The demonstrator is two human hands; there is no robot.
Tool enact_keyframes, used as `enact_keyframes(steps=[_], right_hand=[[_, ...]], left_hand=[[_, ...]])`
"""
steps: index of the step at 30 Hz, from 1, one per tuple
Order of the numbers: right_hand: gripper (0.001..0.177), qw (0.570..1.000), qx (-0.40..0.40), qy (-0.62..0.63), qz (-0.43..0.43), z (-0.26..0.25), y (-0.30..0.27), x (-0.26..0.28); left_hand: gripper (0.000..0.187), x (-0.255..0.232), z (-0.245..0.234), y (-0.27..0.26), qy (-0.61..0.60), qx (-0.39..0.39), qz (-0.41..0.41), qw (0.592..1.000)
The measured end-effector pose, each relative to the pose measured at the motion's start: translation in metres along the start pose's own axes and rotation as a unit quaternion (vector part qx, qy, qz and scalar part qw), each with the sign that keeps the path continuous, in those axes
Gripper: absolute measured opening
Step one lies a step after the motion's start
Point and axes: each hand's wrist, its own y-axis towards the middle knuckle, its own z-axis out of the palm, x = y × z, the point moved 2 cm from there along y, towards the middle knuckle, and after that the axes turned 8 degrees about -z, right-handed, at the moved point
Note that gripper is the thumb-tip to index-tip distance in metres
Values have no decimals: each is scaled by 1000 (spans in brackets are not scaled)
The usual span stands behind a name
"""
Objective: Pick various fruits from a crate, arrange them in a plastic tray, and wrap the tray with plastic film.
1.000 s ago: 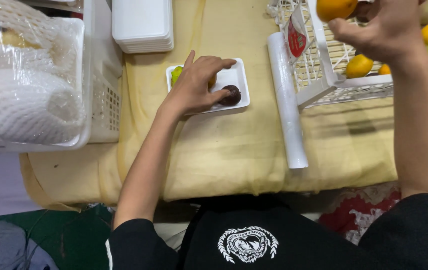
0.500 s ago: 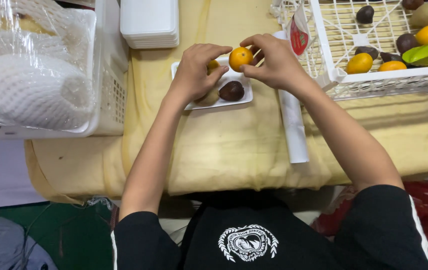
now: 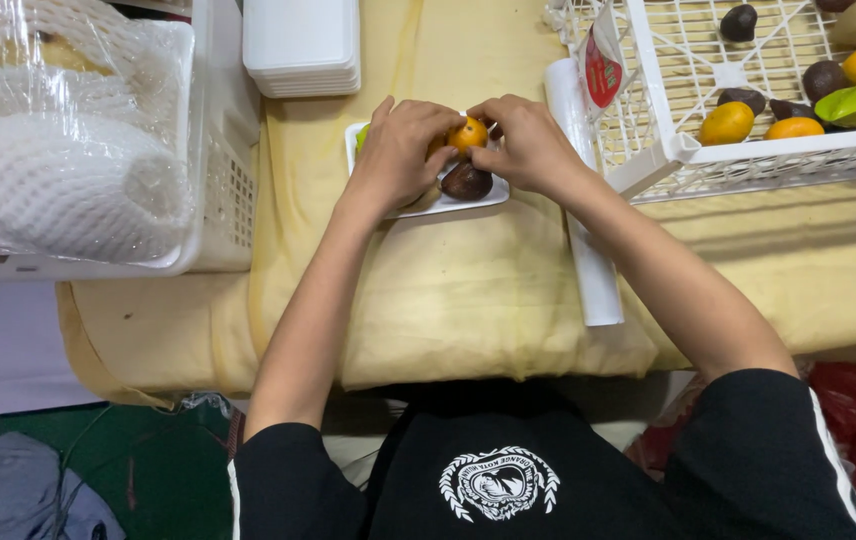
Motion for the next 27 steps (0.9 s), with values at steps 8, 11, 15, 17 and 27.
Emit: enact_keyframes(steps=[8, 11, 15, 17, 27], right_hand=[[33, 978, -196, 27, -66, -57, -41, 67], [10, 958, -282, -56, 1, -72, -102, 75], [8, 949, -277, -108, 108, -46, -167, 56], [13, 944, -268, -111, 155, -33, -190, 41], [46, 943, -204, 5, 261, -12, -182, 29]], left_hand=[[57, -27, -22, -9, 0, 6, -2, 1000], [104, -33, -25, -7, 94, 62, -9, 994], [148, -28, -22, -9, 183, 155, -55, 969], [141, -26, -23, -10, 217, 161, -67, 961], [142, -32, -37, -13, 189, 182, -56, 963]])
